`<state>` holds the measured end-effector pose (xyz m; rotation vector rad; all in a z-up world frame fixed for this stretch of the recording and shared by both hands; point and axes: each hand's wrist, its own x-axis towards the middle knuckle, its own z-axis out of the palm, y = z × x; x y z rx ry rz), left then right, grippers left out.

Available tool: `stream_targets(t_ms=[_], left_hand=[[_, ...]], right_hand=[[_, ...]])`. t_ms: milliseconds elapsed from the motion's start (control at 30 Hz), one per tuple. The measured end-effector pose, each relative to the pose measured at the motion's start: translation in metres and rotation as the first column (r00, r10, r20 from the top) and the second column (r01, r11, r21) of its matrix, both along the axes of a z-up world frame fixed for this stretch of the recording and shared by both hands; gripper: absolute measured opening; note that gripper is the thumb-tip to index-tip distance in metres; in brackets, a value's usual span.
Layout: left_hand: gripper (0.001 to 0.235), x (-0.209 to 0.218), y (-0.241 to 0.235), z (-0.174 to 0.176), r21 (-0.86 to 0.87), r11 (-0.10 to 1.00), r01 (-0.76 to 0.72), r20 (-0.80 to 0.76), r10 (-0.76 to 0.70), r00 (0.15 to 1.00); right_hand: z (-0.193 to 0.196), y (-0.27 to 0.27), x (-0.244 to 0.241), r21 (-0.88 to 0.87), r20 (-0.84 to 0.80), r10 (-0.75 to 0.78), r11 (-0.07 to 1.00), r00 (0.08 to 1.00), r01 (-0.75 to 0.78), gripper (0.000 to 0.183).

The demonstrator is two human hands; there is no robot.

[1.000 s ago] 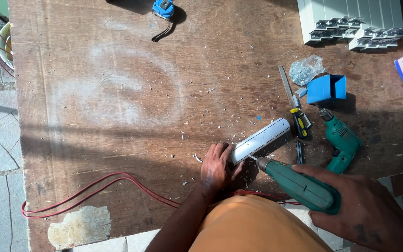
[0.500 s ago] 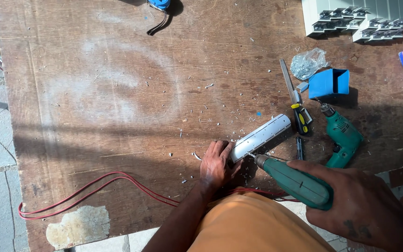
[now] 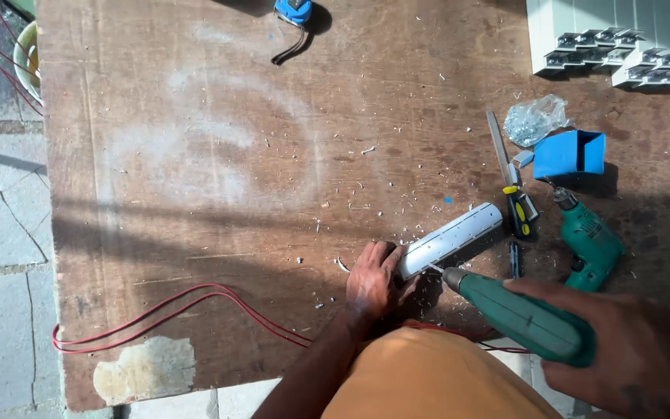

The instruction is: Using a hand drill to create multiple holes in a white plastic pipe section.

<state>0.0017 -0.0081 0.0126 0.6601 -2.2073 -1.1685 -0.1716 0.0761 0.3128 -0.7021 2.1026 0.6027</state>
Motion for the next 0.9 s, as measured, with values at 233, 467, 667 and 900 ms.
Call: stream_targets(t_ms=[233, 467, 667, 900], left_hand=[[0.051, 0.002, 0.005, -0.010, 0.007, 1.000, -0.023, -0.049, 0.023, 0.999], [0.045, 0.002, 0.009, -0.017, -0.007, 0.999, -0.046, -0.012, 0.046, 0.999], [0.036, 0.002, 0.006, -0.014, -0.009, 0.999, -0.033, -0.026, 0.033, 0.999], [0.038, 0.003, 0.003, -0.008, 0.005, 1.000, 0.008, 0.001, -0.008, 1.000]], right_hand=[[0.018, -0.017, 0.011, 0.091, 0.012, -0.064, 0.994, 0.998, 0.062, 0.091], [0.020, -0.033, 0.028, 0.093, -0.024, 0.003, 0.996, 1.000, -0.001, 0.091], [0.016, -0.033, 0.027, 0.065, -0.007, -0.004, 0.998, 1.000, 0.005, 0.090], [0.019, -0.051, 0.027, 0.149, 0.077, -0.049, 0.988, 0.996, 0.038, 0.087]])
